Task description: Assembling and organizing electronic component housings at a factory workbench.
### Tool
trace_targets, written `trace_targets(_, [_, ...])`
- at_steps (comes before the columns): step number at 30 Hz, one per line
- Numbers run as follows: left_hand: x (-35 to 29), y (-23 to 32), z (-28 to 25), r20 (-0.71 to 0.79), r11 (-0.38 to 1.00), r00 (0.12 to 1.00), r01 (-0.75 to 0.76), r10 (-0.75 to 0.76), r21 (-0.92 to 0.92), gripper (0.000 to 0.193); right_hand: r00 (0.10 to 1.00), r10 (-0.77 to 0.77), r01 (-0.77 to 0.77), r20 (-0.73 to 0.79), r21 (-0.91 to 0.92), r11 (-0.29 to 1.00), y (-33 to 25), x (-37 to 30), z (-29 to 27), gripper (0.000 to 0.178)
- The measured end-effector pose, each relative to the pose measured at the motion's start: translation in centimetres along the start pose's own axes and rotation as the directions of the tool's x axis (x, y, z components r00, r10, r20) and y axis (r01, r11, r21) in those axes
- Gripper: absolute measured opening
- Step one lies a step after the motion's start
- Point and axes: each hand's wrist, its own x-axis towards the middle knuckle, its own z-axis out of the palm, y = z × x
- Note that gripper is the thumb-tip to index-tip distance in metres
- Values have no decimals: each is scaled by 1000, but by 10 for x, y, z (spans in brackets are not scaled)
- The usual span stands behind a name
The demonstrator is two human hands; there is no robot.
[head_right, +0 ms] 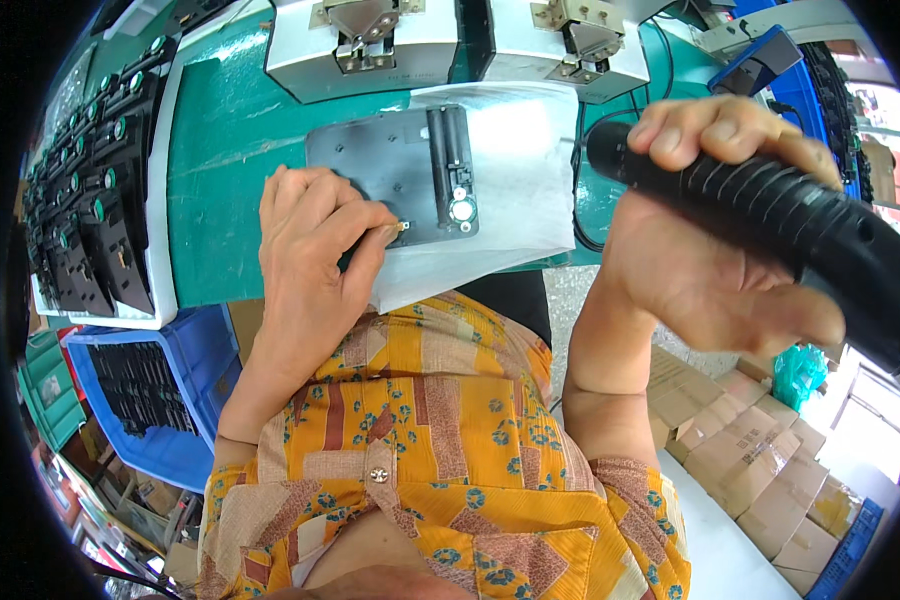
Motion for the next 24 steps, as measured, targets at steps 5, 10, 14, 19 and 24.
trace_targets(5, [6,-3,2,-11,1000,1000,24,-24,7,9,998,-63,64,23,-52,997,15,36,-24,83])
trace_targets(10, [8,-3,1,-24,1000,999,28,-28,2,10,997,-71,71,-43,-18,997,25,45,-28,87])
trace_targets(14, [8,-2,-1,6,998,998,56,-56,-1,9,991,-135,134,-14,-30,990,34,50,-24,89])
trace_targets(19, [6,-1,-2,3,999,999,53,-53,6,9,995,-93,92,41,20,996,38,52,-33,86])
trace_targets(24, [7,-3,-1,-7,999,999,45,-45,2,9,994,-49,42,97,66,997,45,56,-41,84])
